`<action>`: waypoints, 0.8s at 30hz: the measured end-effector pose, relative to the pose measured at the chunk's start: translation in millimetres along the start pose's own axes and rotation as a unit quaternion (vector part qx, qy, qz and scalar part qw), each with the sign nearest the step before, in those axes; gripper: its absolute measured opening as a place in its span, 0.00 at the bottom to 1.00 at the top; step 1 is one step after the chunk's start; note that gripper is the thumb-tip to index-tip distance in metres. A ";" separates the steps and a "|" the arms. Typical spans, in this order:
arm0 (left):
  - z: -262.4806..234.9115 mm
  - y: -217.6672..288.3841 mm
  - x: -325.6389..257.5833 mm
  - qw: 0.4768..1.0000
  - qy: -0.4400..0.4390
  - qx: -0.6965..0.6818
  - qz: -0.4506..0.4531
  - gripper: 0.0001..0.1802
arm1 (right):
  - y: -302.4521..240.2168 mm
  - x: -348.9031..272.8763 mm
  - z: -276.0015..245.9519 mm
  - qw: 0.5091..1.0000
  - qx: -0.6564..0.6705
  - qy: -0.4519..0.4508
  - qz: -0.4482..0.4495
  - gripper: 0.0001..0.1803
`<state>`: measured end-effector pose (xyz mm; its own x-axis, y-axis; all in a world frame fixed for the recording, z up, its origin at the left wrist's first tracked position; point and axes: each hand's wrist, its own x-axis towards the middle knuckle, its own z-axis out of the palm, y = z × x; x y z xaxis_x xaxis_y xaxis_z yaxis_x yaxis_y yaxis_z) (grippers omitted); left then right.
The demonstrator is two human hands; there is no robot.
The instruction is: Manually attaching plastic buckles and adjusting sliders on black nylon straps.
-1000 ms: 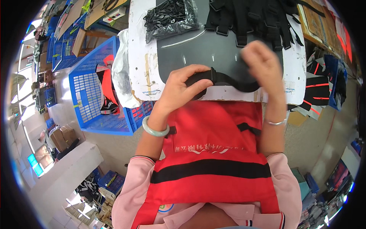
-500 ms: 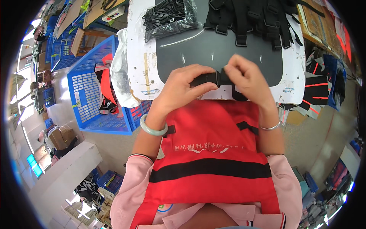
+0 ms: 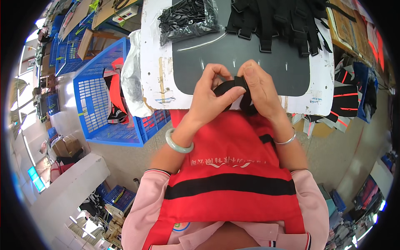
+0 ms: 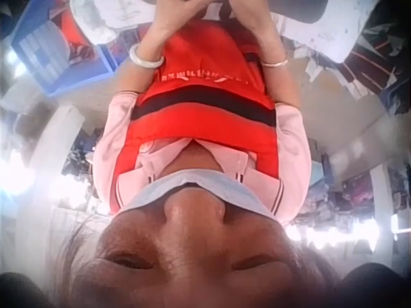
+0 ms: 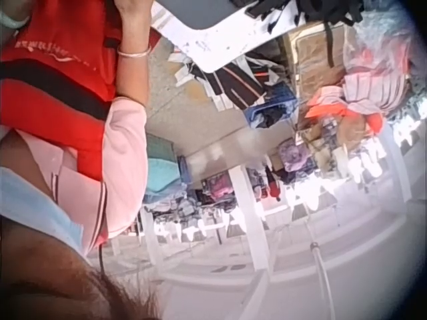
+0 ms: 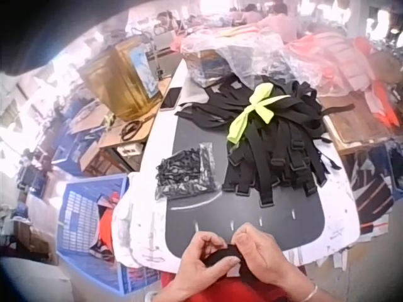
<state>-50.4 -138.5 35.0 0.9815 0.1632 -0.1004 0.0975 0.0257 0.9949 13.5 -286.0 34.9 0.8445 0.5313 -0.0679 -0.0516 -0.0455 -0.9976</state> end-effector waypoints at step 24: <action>-185.5 157.2 -58.5 0.874 0.315 -0.121 0.351 0.17 | 16.2 33.0 -61.3 0.979 -0.085 0.179 -0.036 0.12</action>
<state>-123.1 38.9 195.6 0.4937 0.7304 0.4720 -0.6039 -0.1026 0.7904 73.2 -321.1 17.2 0.9772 0.2085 0.0407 0.0782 -0.1748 -0.9815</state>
